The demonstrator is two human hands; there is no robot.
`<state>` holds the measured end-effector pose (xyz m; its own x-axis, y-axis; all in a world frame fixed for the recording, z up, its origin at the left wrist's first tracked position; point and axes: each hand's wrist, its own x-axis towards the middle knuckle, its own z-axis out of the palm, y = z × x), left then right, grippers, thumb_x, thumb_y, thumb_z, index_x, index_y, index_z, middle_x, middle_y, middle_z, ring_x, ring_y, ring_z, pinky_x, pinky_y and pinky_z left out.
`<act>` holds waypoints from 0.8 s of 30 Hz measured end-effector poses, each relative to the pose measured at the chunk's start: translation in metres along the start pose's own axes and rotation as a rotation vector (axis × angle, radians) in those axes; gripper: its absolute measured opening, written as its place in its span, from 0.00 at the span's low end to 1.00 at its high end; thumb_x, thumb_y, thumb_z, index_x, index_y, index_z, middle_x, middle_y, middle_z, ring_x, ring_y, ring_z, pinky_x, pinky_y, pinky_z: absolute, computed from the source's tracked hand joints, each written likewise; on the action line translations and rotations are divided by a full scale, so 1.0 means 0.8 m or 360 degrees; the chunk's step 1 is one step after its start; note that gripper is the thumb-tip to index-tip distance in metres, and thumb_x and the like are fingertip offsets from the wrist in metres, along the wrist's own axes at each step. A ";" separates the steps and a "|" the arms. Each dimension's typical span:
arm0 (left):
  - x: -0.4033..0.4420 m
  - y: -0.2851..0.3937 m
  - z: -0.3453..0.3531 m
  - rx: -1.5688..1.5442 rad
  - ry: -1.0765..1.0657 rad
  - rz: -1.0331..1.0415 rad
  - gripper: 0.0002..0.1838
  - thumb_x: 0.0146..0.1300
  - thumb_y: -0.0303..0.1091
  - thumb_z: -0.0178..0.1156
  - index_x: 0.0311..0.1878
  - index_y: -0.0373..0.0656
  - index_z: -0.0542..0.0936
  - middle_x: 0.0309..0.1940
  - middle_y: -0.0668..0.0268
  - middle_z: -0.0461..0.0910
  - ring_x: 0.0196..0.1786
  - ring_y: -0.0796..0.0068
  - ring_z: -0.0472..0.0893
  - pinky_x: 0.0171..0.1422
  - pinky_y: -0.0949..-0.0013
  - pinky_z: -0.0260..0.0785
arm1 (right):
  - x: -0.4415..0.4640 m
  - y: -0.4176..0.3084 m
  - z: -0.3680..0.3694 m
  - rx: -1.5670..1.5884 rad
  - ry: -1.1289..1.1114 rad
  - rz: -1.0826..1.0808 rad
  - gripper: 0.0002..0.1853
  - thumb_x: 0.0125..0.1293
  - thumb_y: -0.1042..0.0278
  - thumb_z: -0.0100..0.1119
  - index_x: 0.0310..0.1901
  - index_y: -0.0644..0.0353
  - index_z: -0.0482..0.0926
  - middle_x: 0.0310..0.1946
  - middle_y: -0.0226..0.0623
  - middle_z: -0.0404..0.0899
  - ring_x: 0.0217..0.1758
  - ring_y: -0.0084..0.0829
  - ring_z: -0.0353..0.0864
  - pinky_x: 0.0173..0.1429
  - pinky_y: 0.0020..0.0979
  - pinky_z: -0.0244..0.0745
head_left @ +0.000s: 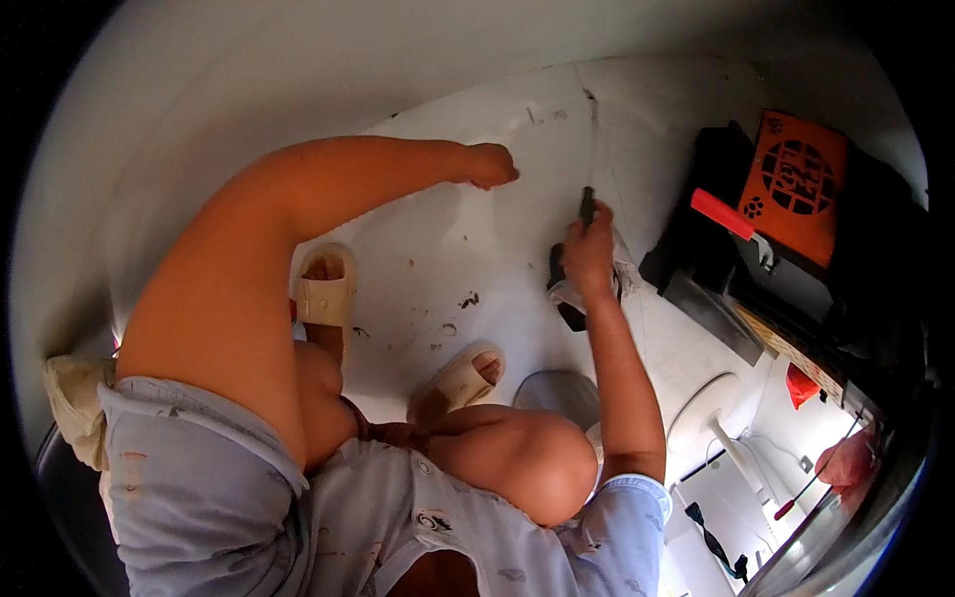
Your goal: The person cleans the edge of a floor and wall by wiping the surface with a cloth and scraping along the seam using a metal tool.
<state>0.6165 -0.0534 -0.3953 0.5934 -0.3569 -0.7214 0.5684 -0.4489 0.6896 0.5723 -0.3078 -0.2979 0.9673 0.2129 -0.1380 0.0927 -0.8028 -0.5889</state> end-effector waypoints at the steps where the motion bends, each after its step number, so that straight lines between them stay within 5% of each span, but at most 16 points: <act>1: -0.015 0.014 0.006 -0.0212 0.0000 -0.0007 0.19 0.74 0.47 0.55 0.37 0.39 0.80 0.26 0.62 0.78 0.29 0.70 0.76 0.33 0.60 0.70 | -0.021 -0.019 0.011 0.0245 -0.0104 0.0134 0.25 0.68 0.75 0.52 0.66 0.70 0.65 0.47 0.59 0.78 0.45 0.52 0.82 0.54 0.48 0.78; 4: -0.056 0.057 0.019 -0.0658 -0.0016 0.0037 0.19 0.77 0.46 0.52 0.44 0.37 0.78 0.28 0.61 0.79 0.30 0.70 0.79 0.34 0.62 0.74 | -0.063 -0.095 0.015 0.0937 -0.0398 0.0627 0.22 0.77 0.65 0.52 0.67 0.64 0.67 0.39 0.44 0.79 0.39 0.30 0.81 0.52 0.40 0.80; 7: -0.046 0.052 0.033 -0.0766 -0.0034 0.0087 0.16 0.79 0.41 0.48 0.50 0.36 0.75 0.31 0.61 0.81 0.33 0.70 0.82 0.36 0.65 0.76 | -0.057 -0.102 0.007 0.0599 -0.0560 0.0363 0.24 0.77 0.61 0.53 0.69 0.63 0.67 0.42 0.44 0.79 0.42 0.33 0.80 0.56 0.41 0.77; 10: -0.064 0.061 0.036 -0.0900 0.0049 -0.0061 0.11 0.76 0.27 0.44 0.53 0.35 0.73 0.28 0.63 0.79 0.32 0.70 0.82 0.35 0.70 0.75 | -0.033 -0.012 -0.002 -0.0386 0.0096 -0.0338 0.30 0.72 0.55 0.62 0.71 0.57 0.67 0.57 0.55 0.77 0.63 0.47 0.75 0.69 0.46 0.67; 11: -0.071 0.062 0.032 -0.0887 0.0051 -0.0070 0.11 0.75 0.26 0.44 0.53 0.36 0.74 0.27 0.63 0.78 0.32 0.71 0.82 0.34 0.69 0.75 | -0.031 -0.015 -0.026 -0.0667 -0.0083 0.0107 0.44 0.64 0.52 0.70 0.76 0.56 0.59 0.72 0.57 0.65 0.76 0.59 0.59 0.73 0.61 0.60; 12: -0.076 0.062 0.029 -0.0872 0.0053 -0.0078 0.11 0.74 0.25 0.44 0.54 0.37 0.74 0.27 0.64 0.78 0.32 0.71 0.82 0.34 0.69 0.74 | -0.024 -0.039 -0.036 -0.1114 -0.0236 0.0603 0.52 0.59 0.49 0.74 0.80 0.48 0.53 0.78 0.59 0.51 0.78 0.64 0.56 0.77 0.51 0.63; 15: -0.081 0.051 0.015 -0.0734 0.0073 0.0006 0.12 0.73 0.25 0.43 0.54 0.40 0.75 0.26 0.65 0.76 0.32 0.73 0.81 0.33 0.69 0.71 | -0.022 0.042 -0.035 -0.0845 -0.0758 0.0761 0.61 0.58 0.51 0.76 0.82 0.50 0.40 0.78 0.59 0.53 0.84 0.62 0.40 0.83 0.61 0.43; 16: -0.081 0.045 0.008 -0.0672 0.0085 0.0053 0.13 0.73 0.25 0.43 0.54 0.41 0.75 0.26 0.66 0.76 0.32 0.74 0.80 0.32 0.68 0.70 | -0.029 0.064 -0.024 -0.0810 -0.0624 0.0683 0.53 0.58 0.55 0.75 0.80 0.52 0.51 0.73 0.59 0.63 0.82 0.59 0.51 0.82 0.60 0.47; 19: -0.093 0.049 -0.015 -0.0424 0.0169 0.0193 0.12 0.75 0.28 0.42 0.53 0.41 0.75 0.26 0.67 0.75 0.32 0.76 0.79 0.33 0.69 0.68 | 0.004 0.089 -0.039 -0.0812 -0.0642 0.0455 0.42 0.59 0.62 0.71 0.74 0.54 0.63 0.65 0.57 0.74 0.73 0.57 0.69 0.77 0.55 0.59; 20: -0.098 0.050 -0.021 -0.0406 0.0208 0.0273 0.12 0.77 0.29 0.41 0.51 0.42 0.75 0.26 0.68 0.75 0.31 0.76 0.77 0.35 0.68 0.67 | 0.014 0.097 -0.043 -0.0727 -0.0345 0.0361 0.33 0.60 0.67 0.66 0.68 0.58 0.70 0.57 0.56 0.81 0.61 0.56 0.80 0.69 0.51 0.70; 21: -0.100 0.052 -0.028 -0.0363 0.0248 0.0336 0.12 0.77 0.29 0.41 0.51 0.43 0.75 0.26 0.68 0.75 0.31 0.77 0.76 0.35 0.67 0.67 | 0.031 0.102 -0.049 -0.0576 -0.0085 0.0096 0.31 0.62 0.68 0.63 0.67 0.62 0.69 0.55 0.60 0.81 0.57 0.59 0.82 0.64 0.48 0.75; 24: -0.112 0.061 -0.045 -0.0222 0.0367 0.0470 0.12 0.79 0.30 0.41 0.52 0.46 0.76 0.26 0.70 0.73 0.30 0.78 0.73 0.38 0.66 0.66 | 0.119 0.081 -0.063 -0.0333 0.0254 0.0024 0.29 0.64 0.66 0.64 0.66 0.66 0.70 0.58 0.63 0.79 0.61 0.60 0.80 0.64 0.46 0.76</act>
<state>0.6117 -0.0138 -0.2953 0.8463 -0.2538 -0.4684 0.4164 -0.2333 0.8787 0.6820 -0.3677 -0.3090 0.9924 0.1231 -0.0084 0.1090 -0.9066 -0.4077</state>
